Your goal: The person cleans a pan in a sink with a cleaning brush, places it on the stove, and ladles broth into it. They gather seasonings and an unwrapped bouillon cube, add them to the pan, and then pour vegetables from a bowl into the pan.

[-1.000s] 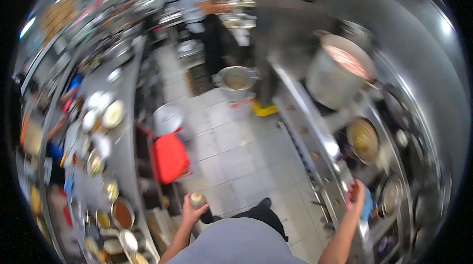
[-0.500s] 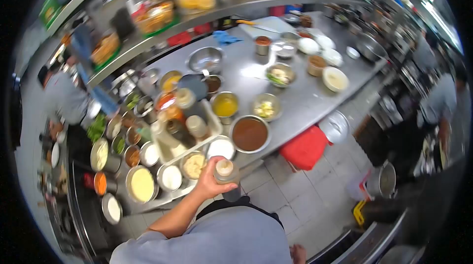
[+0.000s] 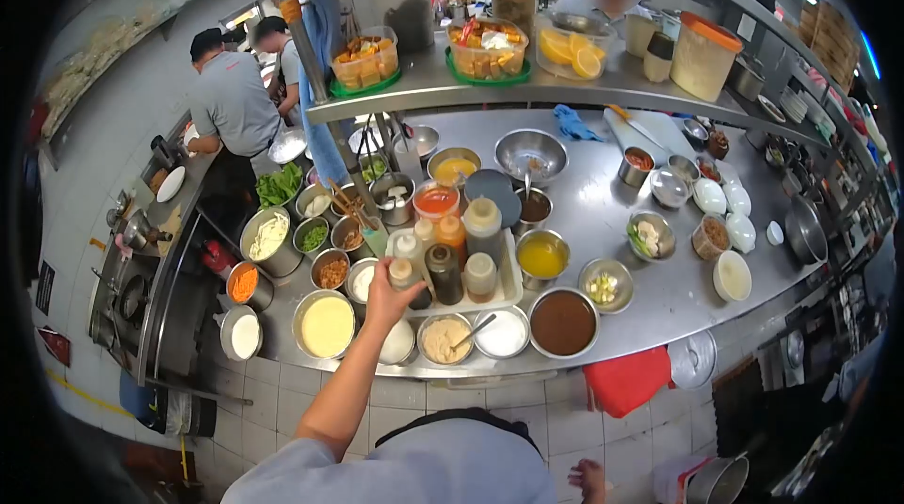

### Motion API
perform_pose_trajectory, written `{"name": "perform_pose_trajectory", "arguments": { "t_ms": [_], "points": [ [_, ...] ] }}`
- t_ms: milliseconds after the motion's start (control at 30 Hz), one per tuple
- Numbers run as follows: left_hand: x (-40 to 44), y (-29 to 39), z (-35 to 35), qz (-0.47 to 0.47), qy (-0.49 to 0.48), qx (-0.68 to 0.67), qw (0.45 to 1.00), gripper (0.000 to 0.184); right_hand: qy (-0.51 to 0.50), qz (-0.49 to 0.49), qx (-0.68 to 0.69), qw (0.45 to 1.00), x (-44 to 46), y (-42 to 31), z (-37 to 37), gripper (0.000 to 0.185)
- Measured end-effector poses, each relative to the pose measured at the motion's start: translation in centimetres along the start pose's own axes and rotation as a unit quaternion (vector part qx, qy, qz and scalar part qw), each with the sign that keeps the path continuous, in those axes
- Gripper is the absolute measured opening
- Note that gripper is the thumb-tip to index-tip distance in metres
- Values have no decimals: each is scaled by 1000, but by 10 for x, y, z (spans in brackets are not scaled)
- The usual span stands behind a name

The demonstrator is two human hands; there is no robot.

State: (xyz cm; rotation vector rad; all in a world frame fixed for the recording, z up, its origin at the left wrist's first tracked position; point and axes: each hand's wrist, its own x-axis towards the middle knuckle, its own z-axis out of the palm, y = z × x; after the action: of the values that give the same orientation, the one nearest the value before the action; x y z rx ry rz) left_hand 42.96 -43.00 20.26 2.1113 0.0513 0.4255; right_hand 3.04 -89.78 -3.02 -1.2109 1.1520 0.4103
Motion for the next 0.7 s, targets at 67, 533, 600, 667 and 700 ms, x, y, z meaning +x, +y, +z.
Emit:
{"name": "perform_pose_trajectory", "arguments": {
  "t_ms": [67, 533, 600, 667, 700],
  "points": [
    [-1, -5, 6, 17, -14, 13, 1000, 69, -23, 20, -40, 999, 45, 59, -21, 25],
    [199, 305, -22, 470, 130, 61, 871, 13, 6, -14, -30, 999, 25, 1, -75, 43],
    [250, 328, -13, 431, 83, 197, 876, 22, 20, -23, -22, 999, 27, -6, -76, 43],
    [281, 343, -5, 360, 24, 286, 888, 23, 10, -70, -2, 997, 21, -10, -74, 43],
    [293, 345, 1, 281, -40, 370, 885, 24, 10, -73, 0, 997, 17, -7, -72, 43]
  ]
}}
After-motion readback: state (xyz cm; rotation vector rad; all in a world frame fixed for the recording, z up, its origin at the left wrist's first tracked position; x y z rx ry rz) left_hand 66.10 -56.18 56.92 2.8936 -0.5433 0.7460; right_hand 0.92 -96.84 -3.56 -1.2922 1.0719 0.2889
